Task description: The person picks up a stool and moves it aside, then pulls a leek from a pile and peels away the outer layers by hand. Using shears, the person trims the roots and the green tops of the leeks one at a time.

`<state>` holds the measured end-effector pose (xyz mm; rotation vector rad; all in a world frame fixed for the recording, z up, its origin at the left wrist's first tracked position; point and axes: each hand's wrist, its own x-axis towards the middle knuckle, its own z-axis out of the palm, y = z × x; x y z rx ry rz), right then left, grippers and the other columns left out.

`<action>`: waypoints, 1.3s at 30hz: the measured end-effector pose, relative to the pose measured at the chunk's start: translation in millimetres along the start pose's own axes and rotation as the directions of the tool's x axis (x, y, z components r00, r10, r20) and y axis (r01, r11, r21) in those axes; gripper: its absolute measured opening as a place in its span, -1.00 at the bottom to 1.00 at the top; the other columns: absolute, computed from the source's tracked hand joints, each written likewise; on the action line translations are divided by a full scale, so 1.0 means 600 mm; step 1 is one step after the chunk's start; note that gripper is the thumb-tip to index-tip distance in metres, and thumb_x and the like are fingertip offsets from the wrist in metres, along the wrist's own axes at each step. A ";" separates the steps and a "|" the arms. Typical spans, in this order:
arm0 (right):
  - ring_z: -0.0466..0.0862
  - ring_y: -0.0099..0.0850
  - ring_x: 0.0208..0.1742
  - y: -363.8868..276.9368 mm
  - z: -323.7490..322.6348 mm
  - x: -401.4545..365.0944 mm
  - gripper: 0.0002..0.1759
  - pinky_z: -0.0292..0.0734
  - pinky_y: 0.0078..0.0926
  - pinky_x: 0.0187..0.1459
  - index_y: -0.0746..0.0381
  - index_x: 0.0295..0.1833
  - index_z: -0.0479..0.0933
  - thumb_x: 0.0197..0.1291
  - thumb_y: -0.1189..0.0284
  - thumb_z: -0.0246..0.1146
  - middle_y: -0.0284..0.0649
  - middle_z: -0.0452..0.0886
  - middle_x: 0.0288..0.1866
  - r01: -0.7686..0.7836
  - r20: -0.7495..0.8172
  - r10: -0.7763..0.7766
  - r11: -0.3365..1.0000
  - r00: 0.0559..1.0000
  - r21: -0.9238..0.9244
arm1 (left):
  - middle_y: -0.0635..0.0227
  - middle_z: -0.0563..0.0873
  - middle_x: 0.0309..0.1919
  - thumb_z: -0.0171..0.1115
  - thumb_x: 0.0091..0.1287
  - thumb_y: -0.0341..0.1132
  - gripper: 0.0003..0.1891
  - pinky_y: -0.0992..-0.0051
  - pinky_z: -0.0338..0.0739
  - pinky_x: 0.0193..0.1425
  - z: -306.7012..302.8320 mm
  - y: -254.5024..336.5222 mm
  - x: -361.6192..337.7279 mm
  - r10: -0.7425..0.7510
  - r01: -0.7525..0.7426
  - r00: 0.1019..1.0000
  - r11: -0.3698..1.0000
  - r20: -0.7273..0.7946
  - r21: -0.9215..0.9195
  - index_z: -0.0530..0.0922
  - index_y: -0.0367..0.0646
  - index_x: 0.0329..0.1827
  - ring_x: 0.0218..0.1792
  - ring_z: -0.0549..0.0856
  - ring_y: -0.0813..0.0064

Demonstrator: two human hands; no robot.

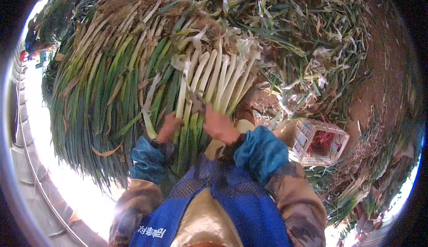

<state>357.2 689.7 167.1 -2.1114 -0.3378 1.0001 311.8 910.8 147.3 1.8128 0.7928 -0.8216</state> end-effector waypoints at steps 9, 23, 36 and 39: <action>0.59 0.11 -0.34 0.017 0.001 0.009 -0.54 0.48 -0.01 -0.31 0.44 -0.02 0.16 0.02 0.42 0.13 0.16 0.55 -0.45 0.030 -0.042 -0.031 0.999 0.999 -0.023 | 0.37 0.56 -0.52 0.18 0.08 -0.30 -0.68 0.48 0.42 -0.51 0.014 -0.022 -0.013 0.007 -0.002 1.000 0.977 0.022 -0.215 0.53 -0.30 -0.15 -0.56 0.52 0.53; 0.54 0.15 -0.28 -0.001 -0.006 -0.003 -0.45 0.45 -0.01 -0.31 0.35 0.04 0.16 -0.05 0.40 0.20 0.16 0.51 -0.43 0.096 -0.054 -0.097 0.995 0.994 -0.016 | 0.10 0.67 -0.38 0.18 0.20 -0.10 -0.55 0.30 0.50 -0.32 0.082 -0.129 -0.017 0.361 -0.321 0.925 0.908 -0.115 0.270 0.49 -0.37 -0.06 -0.41 0.65 0.23; 0.54 0.14 -0.17 0.019 -0.005 0.012 -0.24 0.45 -0.07 -0.15 0.48 0.24 0.07 0.03 0.29 0.20 0.25 0.51 -0.27 -0.023 0.019 0.026 0.993 0.999 -0.116 | 0.08 0.52 -0.17 0.15 0.10 -0.33 -0.79 0.18 0.38 -0.05 -0.223 0.093 0.166 0.811 -0.072 0.486 0.409 -0.326 0.910 0.52 -0.26 -0.26 -0.14 0.49 0.06; 0.52 0.15 -0.12 0.019 0.014 0.012 -0.18 0.43 -0.09 -0.08 0.52 0.26 0.04 0.02 0.24 0.20 0.30 0.49 -0.24 0.084 -0.001 -0.084 0.995 0.996 -0.045 | 0.00 0.49 -0.06 0.16 0.13 -0.28 -0.68 0.17 0.35 0.05 -0.258 0.107 0.139 0.701 0.216 0.689 0.044 -0.184 0.975 0.50 -0.31 -0.12 0.01 0.44 0.04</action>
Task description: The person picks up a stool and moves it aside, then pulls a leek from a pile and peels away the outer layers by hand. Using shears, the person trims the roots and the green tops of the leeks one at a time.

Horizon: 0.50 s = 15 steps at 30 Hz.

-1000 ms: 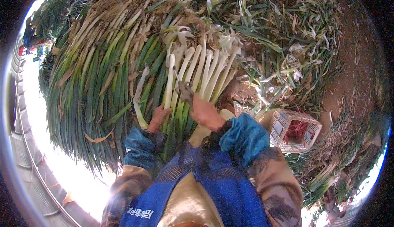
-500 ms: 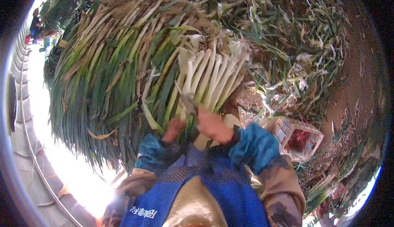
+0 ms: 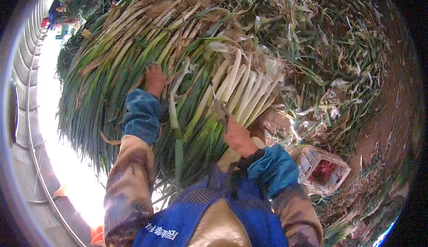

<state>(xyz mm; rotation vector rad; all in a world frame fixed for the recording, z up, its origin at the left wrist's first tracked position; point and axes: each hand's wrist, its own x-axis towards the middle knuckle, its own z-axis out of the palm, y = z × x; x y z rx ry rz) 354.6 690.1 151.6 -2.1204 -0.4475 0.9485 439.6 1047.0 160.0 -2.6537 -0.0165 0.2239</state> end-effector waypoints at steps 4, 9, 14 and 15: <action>0.53 0.15 -0.14 -0.027 -0.028 -0.008 -0.21 0.43 -0.07 -0.08 0.47 0.24 0.08 0.00 0.23 0.21 0.30 0.50 -0.27 -0.092 0.062 0.091 0.995 0.994 0.022 | -0.08 0.43 0.03 0.27 0.06 -0.14 -0.42 0.18 0.32 0.15 0.017 0.028 -0.122 -0.405 0.387 0.914 0.883 -0.013 -0.267 0.39 -0.35 0.06 0.10 0.40 0.00; 0.55 0.17 -0.20 -0.011 -0.026 -0.016 -0.42 0.44 -0.04 -0.17 0.39 0.06 0.18 -0.02 0.32 0.20 0.27 0.52 -0.34 -0.176 0.052 0.176 0.984 0.983 -0.012 | -0.07 0.42 0.00 0.38 -0.06 -0.12 -0.30 0.19 0.33 0.19 -0.027 -0.009 -0.184 -0.446 0.480 0.876 0.771 0.183 -0.419 0.33 -0.35 0.08 0.10 0.39 -0.01; 0.54 0.17 -0.20 -0.031 -0.004 0.007 -0.44 0.44 -0.04 -0.20 0.35 0.07 0.18 -0.01 0.36 0.21 0.24 0.51 -0.35 -0.040 0.017 0.039 0.997 0.999 0.069 | 0.02 0.45 -0.14 0.35 -0.05 -0.30 -0.46 0.18 0.47 0.01 -0.024 -0.030 -0.198 -0.392 0.422 0.906 0.866 0.160 -0.269 0.35 -0.31 -0.02 -0.01 0.49 0.04; 0.53 0.17 -0.20 -0.037 -0.003 0.011 -0.43 0.44 -0.04 -0.20 0.36 0.08 0.17 -0.01 0.36 0.21 0.24 0.51 -0.34 -0.016 0.011 0.015 0.998 1.000 0.061 | 0.05 0.45 -0.16 0.35 -0.05 -0.34 -0.49 0.18 0.50 -0.04 -0.031 -0.034 -0.195 -0.362 0.395 0.918 0.880 0.166 -0.266 0.35 -0.29 -0.05 -0.04 0.51 0.05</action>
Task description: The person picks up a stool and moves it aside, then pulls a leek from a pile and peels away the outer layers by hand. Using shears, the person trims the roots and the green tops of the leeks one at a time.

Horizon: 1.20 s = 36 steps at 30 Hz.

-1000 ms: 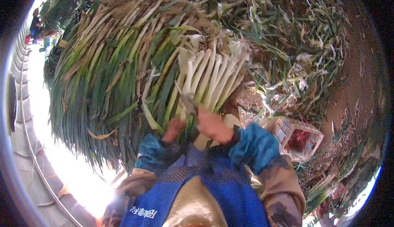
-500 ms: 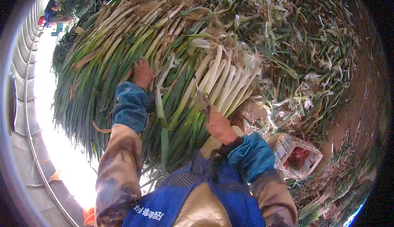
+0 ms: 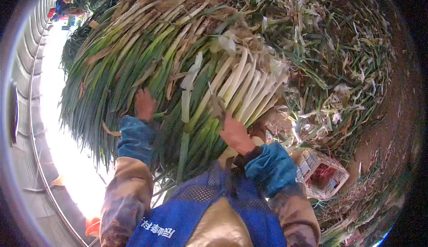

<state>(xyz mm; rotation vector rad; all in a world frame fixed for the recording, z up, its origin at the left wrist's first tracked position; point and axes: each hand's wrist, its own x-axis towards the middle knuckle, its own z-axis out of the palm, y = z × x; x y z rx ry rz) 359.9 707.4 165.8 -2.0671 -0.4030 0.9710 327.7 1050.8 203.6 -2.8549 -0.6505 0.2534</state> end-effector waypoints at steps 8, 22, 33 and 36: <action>0.54 0.16 -0.19 -0.103 -0.001 -0.041 -0.27 0.47 -0.08 -0.19 0.40 0.21 0.09 -0.03 0.36 0.25 0.20 0.50 -0.21 0.157 0.075 -0.155 0.987 0.985 -0.017 | 0.11 0.51 -0.24 0.19 0.07 -0.39 -0.72 0.16 0.57 -0.28 0.006 0.107 -0.094 0.117 -0.110 0.987 0.991 0.113 -0.070 0.42 -0.20 -0.15 -0.22 0.60 0.06; 0.53 0.16 -0.21 -0.063 0.015 0.067 -0.36 0.42 -0.06 -0.21 0.41 0.10 0.13 -0.01 0.31 0.22 0.24 0.50 -0.34 0.164 0.051 -0.166 0.986 0.985 0.033 | 0.07 0.60 -0.16 0.20 0.10 -0.27 -0.76 0.15 0.49 -0.07 0.078 0.055 0.167 0.173 -0.192 0.972 0.975 -0.156 -0.112 0.54 -0.21 -0.23 -0.09 0.59 0.04; 0.54 0.16 -0.23 -0.065 -0.009 -0.048 -0.34 0.43 -0.05 -0.21 0.47 0.12 0.09 0.02 0.34 0.21 0.24 0.49 -0.35 0.093 0.085 -0.100 0.992 0.991 0.087 | 0.00 0.64 -0.23 0.42 -0.07 -0.13 -0.55 0.13 0.48 -0.10 0.046 0.132 0.017 0.092 0.107 0.907 0.894 0.412 -0.435 0.50 -0.21 -0.20 -0.13 0.62 0.00; 0.54 0.15 -0.22 -0.066 0.007 -0.078 -0.25 0.44 -0.05 -0.21 0.49 0.18 0.04 0.02 0.30 0.23 0.21 0.50 -0.33 0.106 0.140 -0.110 0.994 0.984 0.040 | 0.00 0.64 -0.24 0.38 -0.03 -0.17 -0.58 0.12 0.48 -0.11 0.036 0.151 -0.013 0.022 0.164 0.883 0.921 0.469 -0.352 0.48 -0.22 -0.19 -0.14 0.62 -0.02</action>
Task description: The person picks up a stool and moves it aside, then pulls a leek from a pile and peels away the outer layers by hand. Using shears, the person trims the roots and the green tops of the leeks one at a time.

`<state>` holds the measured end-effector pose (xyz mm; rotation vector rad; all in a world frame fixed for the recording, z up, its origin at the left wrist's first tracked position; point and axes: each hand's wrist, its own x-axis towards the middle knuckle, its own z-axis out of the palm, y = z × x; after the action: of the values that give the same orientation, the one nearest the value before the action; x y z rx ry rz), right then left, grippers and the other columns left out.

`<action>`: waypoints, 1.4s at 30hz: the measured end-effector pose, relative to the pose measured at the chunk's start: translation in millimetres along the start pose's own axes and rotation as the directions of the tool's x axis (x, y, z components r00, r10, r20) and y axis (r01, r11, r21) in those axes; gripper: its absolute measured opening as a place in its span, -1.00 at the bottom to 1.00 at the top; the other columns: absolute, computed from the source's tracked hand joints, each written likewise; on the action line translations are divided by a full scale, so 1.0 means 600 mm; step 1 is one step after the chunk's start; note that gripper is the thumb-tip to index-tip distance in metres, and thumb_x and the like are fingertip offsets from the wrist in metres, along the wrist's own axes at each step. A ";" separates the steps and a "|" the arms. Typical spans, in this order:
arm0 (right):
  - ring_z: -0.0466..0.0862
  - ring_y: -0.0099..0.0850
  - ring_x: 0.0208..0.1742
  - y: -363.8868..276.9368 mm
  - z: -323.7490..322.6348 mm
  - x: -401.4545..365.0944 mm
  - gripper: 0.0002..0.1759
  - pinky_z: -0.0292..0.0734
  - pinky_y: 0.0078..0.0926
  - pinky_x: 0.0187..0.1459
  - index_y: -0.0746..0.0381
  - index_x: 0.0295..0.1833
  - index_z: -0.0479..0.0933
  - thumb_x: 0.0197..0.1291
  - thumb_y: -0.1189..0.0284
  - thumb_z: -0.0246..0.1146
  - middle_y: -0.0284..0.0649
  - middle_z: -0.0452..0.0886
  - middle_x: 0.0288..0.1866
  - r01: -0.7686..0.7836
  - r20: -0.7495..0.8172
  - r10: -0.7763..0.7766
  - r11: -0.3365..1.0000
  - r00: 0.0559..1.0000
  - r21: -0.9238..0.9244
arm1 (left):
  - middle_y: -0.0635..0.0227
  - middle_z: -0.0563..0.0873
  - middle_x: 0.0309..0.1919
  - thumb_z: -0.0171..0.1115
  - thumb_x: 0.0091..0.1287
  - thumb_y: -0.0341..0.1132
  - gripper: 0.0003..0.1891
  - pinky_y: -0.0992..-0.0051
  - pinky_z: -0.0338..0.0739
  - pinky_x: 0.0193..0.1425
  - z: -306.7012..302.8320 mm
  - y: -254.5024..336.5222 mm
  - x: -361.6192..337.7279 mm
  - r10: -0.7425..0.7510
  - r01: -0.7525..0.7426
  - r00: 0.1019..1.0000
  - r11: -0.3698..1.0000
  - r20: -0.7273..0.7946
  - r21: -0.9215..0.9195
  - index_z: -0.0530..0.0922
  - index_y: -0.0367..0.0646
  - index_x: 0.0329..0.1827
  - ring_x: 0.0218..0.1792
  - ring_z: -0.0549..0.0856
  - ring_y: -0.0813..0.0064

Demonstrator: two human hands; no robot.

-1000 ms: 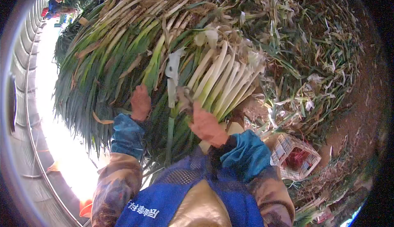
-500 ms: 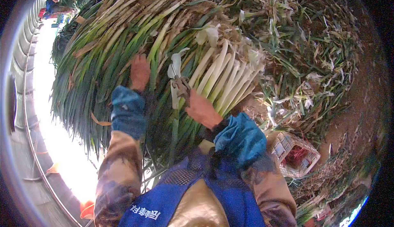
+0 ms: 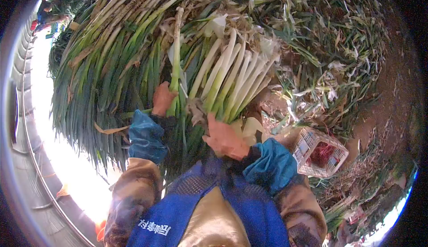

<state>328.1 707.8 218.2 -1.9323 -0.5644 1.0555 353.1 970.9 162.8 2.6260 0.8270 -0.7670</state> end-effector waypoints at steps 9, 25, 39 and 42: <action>0.52 0.17 -0.15 0.020 0.010 0.069 -0.33 0.43 -0.02 -0.15 0.41 0.17 0.11 0.01 0.34 0.20 0.28 0.49 -0.24 0.024 -0.077 -0.024 1.000 0.997 -0.001 | -0.05 0.63 -0.23 0.27 0.03 -0.22 -0.64 0.06 0.46 -0.12 -0.013 0.026 -0.068 -0.017 0.017 1.000 1.000 -0.015 0.014 0.43 -0.23 -0.17 -0.18 0.61 -0.08; 0.53 0.15 -0.19 0.022 -0.021 0.140 -0.39 0.43 -0.03 -0.19 0.41 0.09 0.12 -0.01 0.37 0.20 0.22 0.50 -0.32 0.009 -0.115 -0.023 0.992 0.993 -0.124 | 0.14 0.66 -0.20 0.16 0.21 -0.13 -0.66 0.36 0.49 -0.09 0.079 -0.099 0.001 0.212 -0.151 0.974 0.866 0.075 -0.477 0.56 -0.25 -0.14 -0.16 0.64 0.31; 0.53 0.19 -0.28 0.031 -0.031 0.082 -0.38 0.41 0.01 -0.26 0.35 0.11 0.11 -0.01 0.33 0.21 0.22 0.50 -0.40 -0.106 -0.134 0.103 0.994 0.986 -0.015 | -0.06 0.61 -0.34 0.16 0.13 -0.33 -0.75 0.01 0.49 -0.16 0.054 0.056 0.003 0.122 -0.126 0.973 0.992 -0.195 -0.007 0.42 -0.27 -0.19 -0.27 0.61 -0.11; 0.53 0.19 -0.27 0.038 -0.019 0.072 -0.35 0.41 0.01 -0.26 0.35 0.13 0.10 -0.01 0.32 0.21 0.23 0.51 -0.39 -0.044 -0.142 0.042 0.999 0.989 -0.009 | -0.10 0.60 -0.28 0.15 0.13 -0.36 -0.75 0.04 0.49 -0.14 0.097 0.043 0.050 0.204 -0.188 0.890 0.979 -0.409 0.079 0.41 -0.28 -0.17 -0.22 0.60 -0.13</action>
<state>360.9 720.6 182.1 -2.0195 -0.4525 0.9336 365.9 940.2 101.1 2.8963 0.6300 -0.1677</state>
